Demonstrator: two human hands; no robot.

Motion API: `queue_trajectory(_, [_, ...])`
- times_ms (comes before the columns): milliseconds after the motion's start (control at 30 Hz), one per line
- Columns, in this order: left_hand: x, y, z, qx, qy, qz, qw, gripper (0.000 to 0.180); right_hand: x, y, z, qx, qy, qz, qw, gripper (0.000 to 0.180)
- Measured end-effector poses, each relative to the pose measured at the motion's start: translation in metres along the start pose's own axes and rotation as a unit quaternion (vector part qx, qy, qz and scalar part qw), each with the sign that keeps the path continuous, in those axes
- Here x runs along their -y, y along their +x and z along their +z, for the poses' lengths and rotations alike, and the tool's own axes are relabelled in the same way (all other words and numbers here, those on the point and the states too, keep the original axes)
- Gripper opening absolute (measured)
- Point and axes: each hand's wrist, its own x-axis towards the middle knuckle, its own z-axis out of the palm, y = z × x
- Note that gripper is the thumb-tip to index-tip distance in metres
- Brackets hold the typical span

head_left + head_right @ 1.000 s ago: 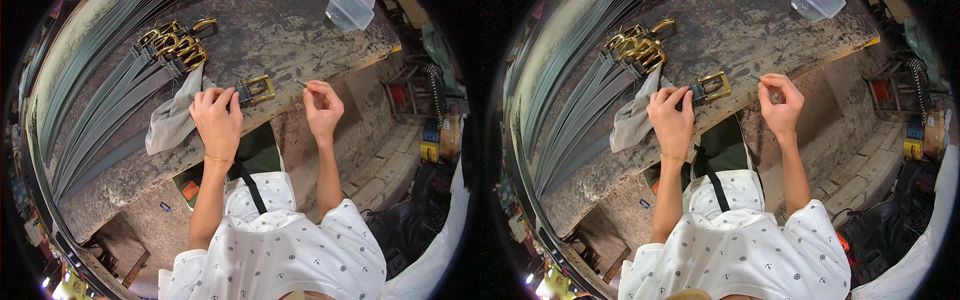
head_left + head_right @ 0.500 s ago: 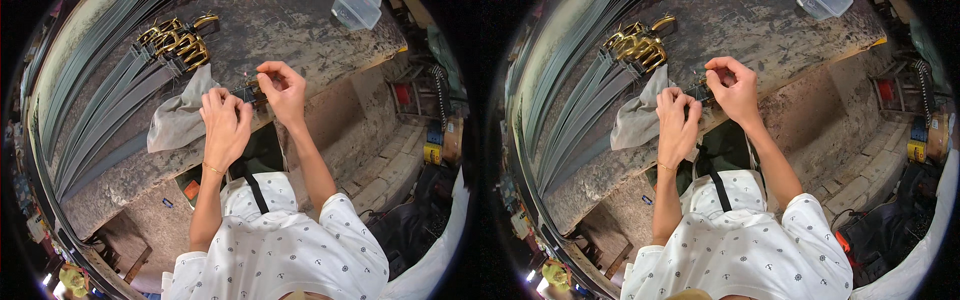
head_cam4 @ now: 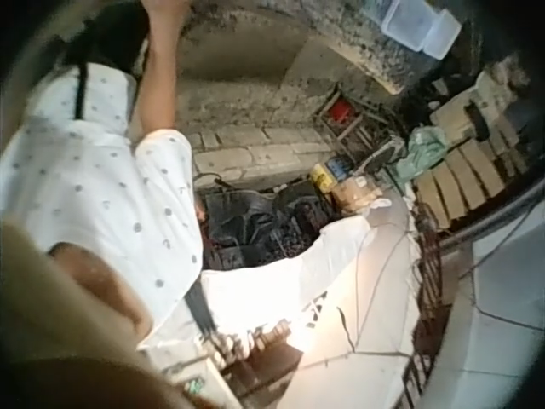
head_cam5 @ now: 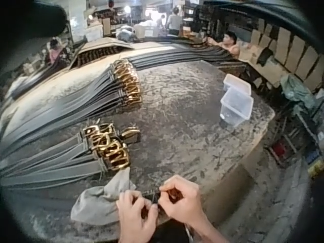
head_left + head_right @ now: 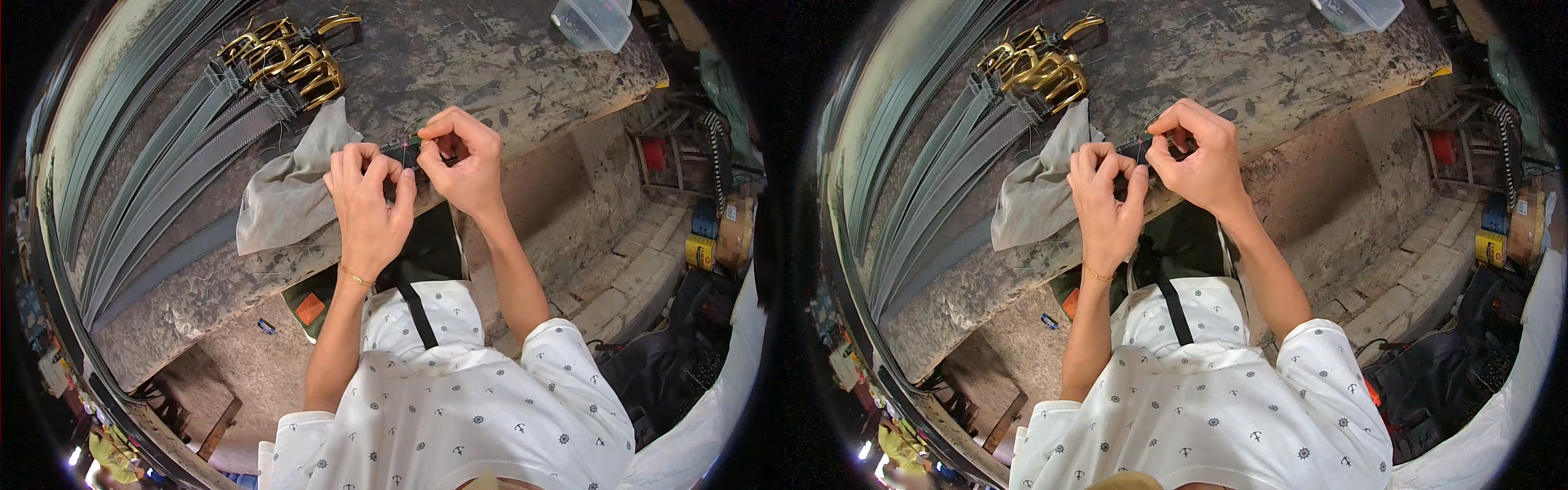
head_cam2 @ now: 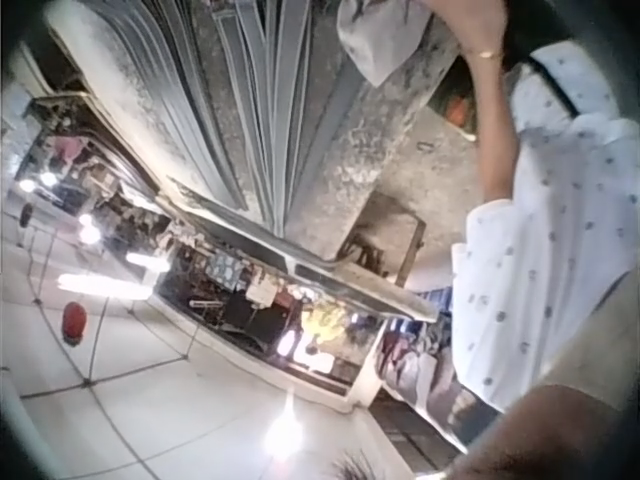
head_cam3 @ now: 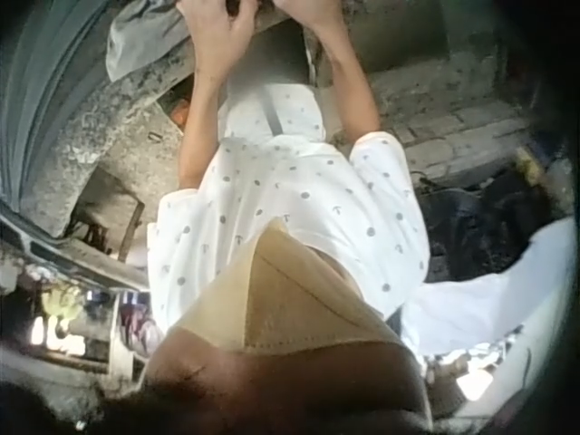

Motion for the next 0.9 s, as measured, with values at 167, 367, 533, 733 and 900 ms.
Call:
queue_trajectory(167, [0.000,0.000,-0.001,0.001,0.000,0.000,1.000,0.014,0.002,0.000,0.000,0.004,-0.009,0.000,1.000,0.012])
queue_trajectory(367, [0.000,-0.002,-0.002,-0.004,-0.002,0.008,1.000,0.014,0.003,-0.001,0.001,0.008,-0.021,-0.005,1.000,0.012])
queue_trajectory(533, [0.003,-0.014,-0.015,0.016,-0.015,0.006,1.000,0.015,0.003,-0.001,-0.001,-0.003,0.040,0.015,0.999,0.011])
queue_trajectory(733, [0.010,-0.036,-0.024,0.007,0.024,0.078,0.997,0.019,0.011,0.002,-0.003,0.106,-0.010,-0.101,0.989,0.009])
queue_trajectory(900, [0.013,-0.037,-0.021,-0.003,0.012,0.086,0.996,0.021,0.012,0.001,-0.002,0.121,-0.035,-0.115,0.985,0.010])
